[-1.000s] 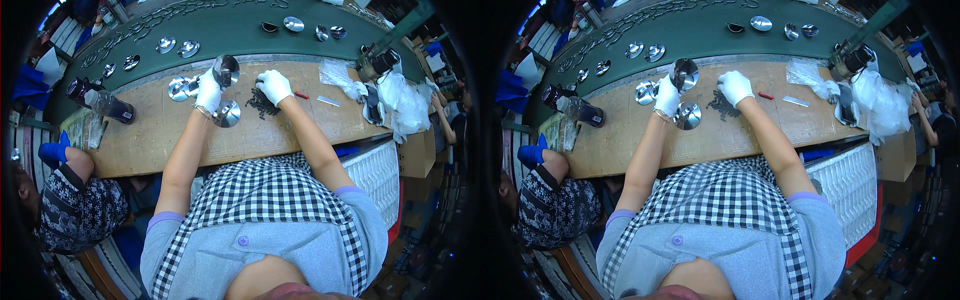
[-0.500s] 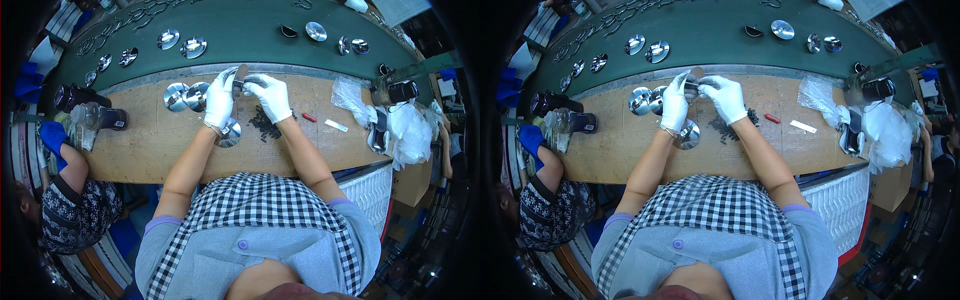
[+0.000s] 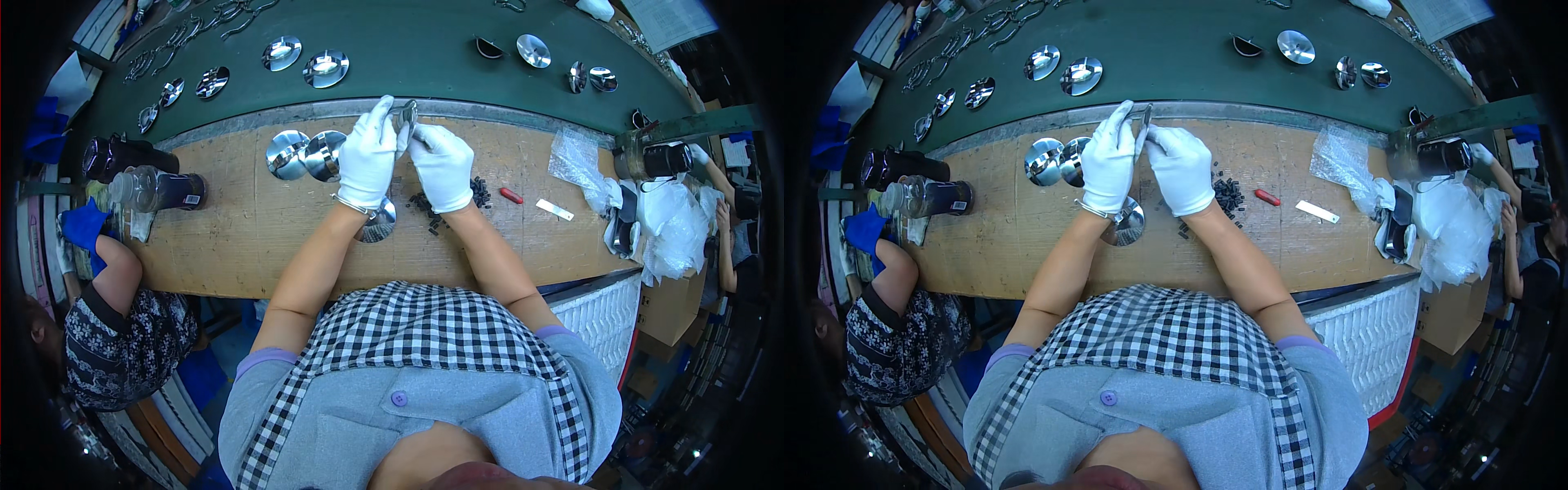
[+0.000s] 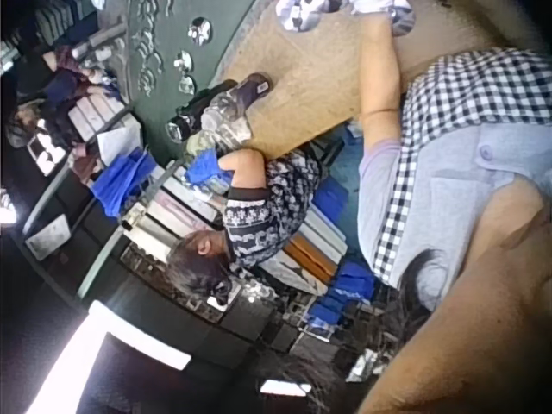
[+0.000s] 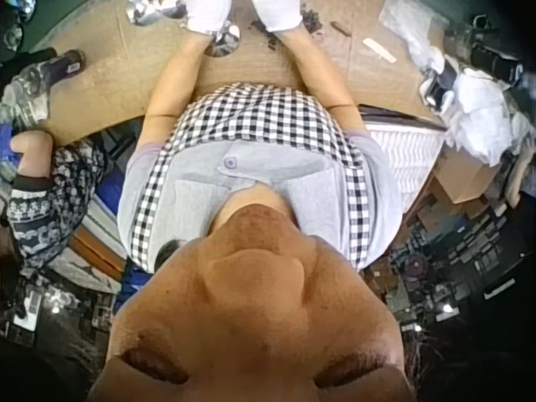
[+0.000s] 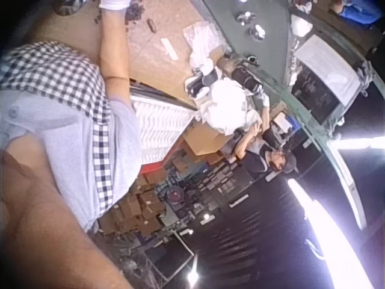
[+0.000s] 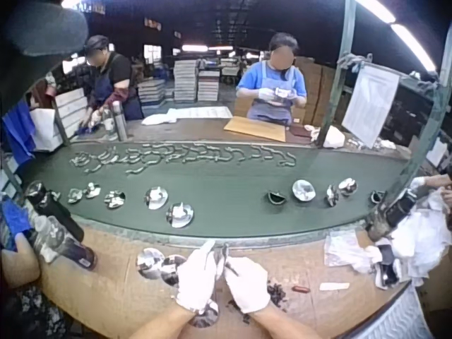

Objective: The person assembles small metal components by hand, inserting screws into circular metal plates on a factory workbench.

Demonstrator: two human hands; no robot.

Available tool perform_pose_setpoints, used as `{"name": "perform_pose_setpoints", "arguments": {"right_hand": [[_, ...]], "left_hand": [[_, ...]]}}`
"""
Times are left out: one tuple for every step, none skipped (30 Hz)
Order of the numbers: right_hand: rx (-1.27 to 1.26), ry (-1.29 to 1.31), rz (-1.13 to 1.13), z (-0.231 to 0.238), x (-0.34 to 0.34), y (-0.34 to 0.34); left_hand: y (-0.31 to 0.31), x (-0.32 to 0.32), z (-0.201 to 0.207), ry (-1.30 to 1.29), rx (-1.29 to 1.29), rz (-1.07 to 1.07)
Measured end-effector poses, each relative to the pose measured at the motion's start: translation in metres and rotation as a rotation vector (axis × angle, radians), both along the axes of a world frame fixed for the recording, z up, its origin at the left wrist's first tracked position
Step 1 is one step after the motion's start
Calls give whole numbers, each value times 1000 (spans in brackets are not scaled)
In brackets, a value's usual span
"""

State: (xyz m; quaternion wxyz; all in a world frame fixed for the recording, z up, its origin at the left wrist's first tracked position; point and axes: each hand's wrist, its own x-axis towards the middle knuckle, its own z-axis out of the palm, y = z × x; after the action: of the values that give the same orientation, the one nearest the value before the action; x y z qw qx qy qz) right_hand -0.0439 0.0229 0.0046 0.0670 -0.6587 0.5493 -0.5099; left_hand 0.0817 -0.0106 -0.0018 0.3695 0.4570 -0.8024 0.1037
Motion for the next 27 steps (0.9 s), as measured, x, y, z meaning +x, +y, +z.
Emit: {"name": "perform_pose_setpoints", "arguments": {"right_hand": [[-15, -18, -4, 0, 2, 0], [-14, -21, 7, 0, 4, 1], [-20, 3, 1, -1, 3, 2], [-25, 26, -3, -2, 3, 2], [-30, 19, -8, 1, 3, 2], [-6, 6, -35, 6, 5, 4], [16, -6, -46, 8, 6, 5], [36, -14, -66, 9, 3, 4], [201, -77, -80, 10, 1, 6], [416, -653, 106, 7, 1, 4], [455, -697, 187, 10, -5, 2], [495, -739, 268, 13, -10, -2], [415, -693, 229, 14, -9, -6], [415, -692, 229, 12, -8, -10], [362, -549, 145, 8, -8, -15], [307, -405, 62, 6, -8, -18], [633, -440, 237, 9, -12, -19], [633, -438, 241, 13, -13, -20], [738, -545, 270, 17, -13, -22], [838, -655, 285, 19, -19, -25], [766, -725, 184, 8, -29, -33], [722, -699, 89, 9, -38, -39], [680, -773, 36, 0, -54, -48], [636, -849, -20, -15, -71, -56], [591, -991, -53, -24, -83, -62], [545, -1132, -83, -24, -87, -65], [479, -1302, -19, -25, -91, -66]], "left_hand": [[-1, 1, -4, -29, -4, 14], [-1, 2, -8, -32, -3, 24], [0, 2, -12, -4, 44, 21], [0, 2, -16, 23, 92, 19], [-1, 1, -16, 21, 46, -23], [0, -2, -12, 68, 41, -25], [-2, -3, -18, 64, 41, -17], [-4, -5, -15, 63, 39, -19], [-4, -6, -12, 178, 68, -60], [0, -4, -9, 384, 315, -82], [-3, -3, -13, 699, 590, -158], [-6, -1, -17, 1017, 861, -238], [-5, 3, -21, 1021, 852, -227], [-3, 4, -17, 973, 815, -221], [-1, 5, -14, 926, 777, -215], [-2, 5, -19, 927, 777, -217], [-2, 9, -21, 795, 598, -202], [-2, 13, -22, 661, 421, -186], [0, 22, -24, 609, 412, -138], [1, 28, -11, 558, 405, -105], [4, 33, 1, 488, 355, -50], [11, 40, 15, 465, 543, 144], [15, 52, 14, 342, 489, 221], [17, 61, 11, 215, 434, 293], [20, 64, 7, 218, 435, 291], [24, 66, 4, 175, 519, 352], [26, 68, -1, 130, 605, 410]]}}
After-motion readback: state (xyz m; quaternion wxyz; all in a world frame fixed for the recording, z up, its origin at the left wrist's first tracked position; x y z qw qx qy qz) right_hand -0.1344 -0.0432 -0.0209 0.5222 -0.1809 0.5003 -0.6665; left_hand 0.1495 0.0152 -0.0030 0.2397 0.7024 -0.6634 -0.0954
